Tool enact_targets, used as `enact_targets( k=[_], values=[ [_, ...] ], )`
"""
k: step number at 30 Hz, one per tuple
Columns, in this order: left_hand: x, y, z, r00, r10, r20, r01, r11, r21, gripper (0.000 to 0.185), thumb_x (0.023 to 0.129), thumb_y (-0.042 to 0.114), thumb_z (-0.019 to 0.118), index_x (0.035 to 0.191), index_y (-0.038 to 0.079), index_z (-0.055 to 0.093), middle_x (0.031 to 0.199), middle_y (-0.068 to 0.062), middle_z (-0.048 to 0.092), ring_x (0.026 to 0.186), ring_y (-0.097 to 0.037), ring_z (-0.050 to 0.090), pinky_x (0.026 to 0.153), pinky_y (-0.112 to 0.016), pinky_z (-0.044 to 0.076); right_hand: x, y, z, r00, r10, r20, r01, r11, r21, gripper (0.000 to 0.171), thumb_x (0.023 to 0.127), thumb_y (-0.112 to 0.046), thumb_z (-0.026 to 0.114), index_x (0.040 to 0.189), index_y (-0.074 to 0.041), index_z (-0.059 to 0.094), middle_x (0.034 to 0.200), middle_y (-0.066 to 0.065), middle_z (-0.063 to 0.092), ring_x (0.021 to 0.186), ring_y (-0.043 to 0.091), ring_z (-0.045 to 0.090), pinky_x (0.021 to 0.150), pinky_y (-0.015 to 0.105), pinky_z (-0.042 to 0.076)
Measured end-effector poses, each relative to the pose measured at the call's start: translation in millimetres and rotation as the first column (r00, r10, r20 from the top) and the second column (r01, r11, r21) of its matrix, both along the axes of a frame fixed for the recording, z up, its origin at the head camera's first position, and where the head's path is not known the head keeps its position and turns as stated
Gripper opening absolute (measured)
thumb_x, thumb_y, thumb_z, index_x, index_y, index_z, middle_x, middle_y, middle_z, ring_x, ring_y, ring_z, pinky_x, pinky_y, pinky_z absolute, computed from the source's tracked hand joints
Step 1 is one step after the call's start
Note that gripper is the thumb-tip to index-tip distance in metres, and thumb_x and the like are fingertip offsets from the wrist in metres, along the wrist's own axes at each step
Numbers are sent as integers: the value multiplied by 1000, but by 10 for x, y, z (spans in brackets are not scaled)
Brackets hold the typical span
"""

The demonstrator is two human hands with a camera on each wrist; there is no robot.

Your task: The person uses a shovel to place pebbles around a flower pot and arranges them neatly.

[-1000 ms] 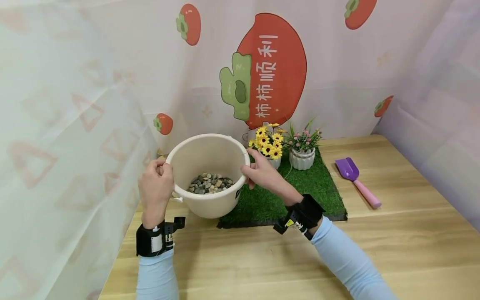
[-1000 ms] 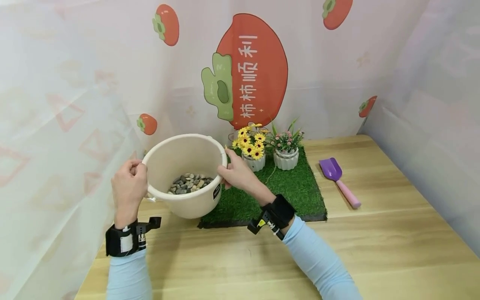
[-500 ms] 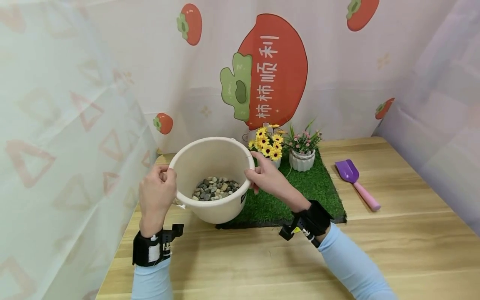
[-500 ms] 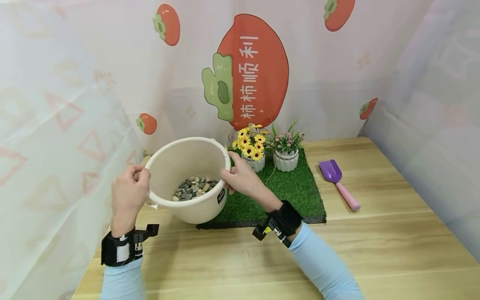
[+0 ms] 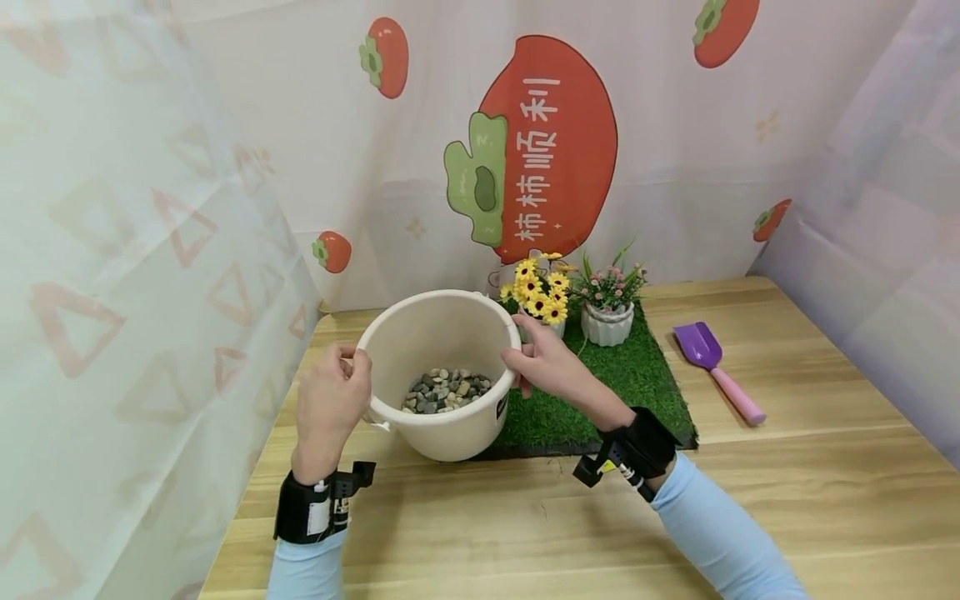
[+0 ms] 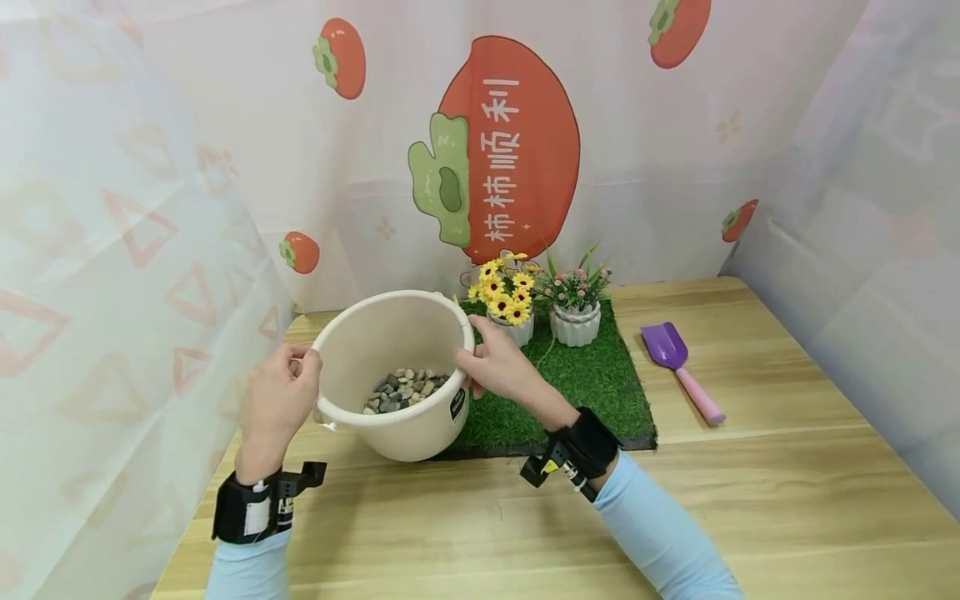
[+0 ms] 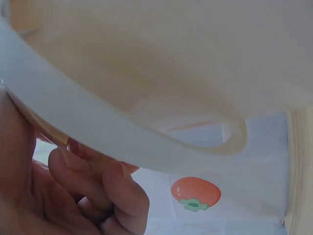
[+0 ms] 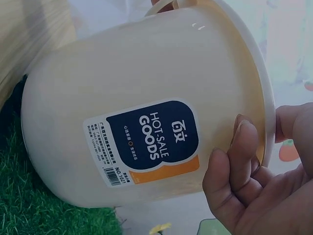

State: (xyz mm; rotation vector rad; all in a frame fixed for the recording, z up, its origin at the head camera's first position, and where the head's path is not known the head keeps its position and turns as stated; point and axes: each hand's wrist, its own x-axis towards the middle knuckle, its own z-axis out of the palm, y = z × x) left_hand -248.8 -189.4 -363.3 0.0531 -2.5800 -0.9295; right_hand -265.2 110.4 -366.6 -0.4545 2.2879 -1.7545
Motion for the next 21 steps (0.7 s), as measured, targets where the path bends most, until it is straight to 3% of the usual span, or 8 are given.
enact_targets(
  k=[9,16,21],
  values=[
    [-20,-5,-57,1000,-7,15,7,1000,0,42,100,32,38,109,1,64,88,-20,72,70,-30,68,52,-30,46,-8,53,-80,1000,10,-7,-10,1000,14,68,99,-20,53,156,-13,18,67,9,65,50,17,57,54,35,52],
    [-40,-62,-82,997,-18,73,20,999,-35,41,102,38,38,101,4,61,87,-17,70,72,-28,66,55,-30,45,-3,49,-116,999,35,-38,-34,999,35,67,99,-24,54,156,-16,19,70,15,65,53,26,59,56,37,53],
    [-55,-116,-73,994,-39,105,46,996,-72,42,102,42,38,97,5,58,84,-15,68,69,-24,63,55,-30,43,9,44,-114,997,60,-39,-58,997,50,66,101,-30,54,155,-20,18,70,11,65,54,25,59,60,40,54]
  ],
)
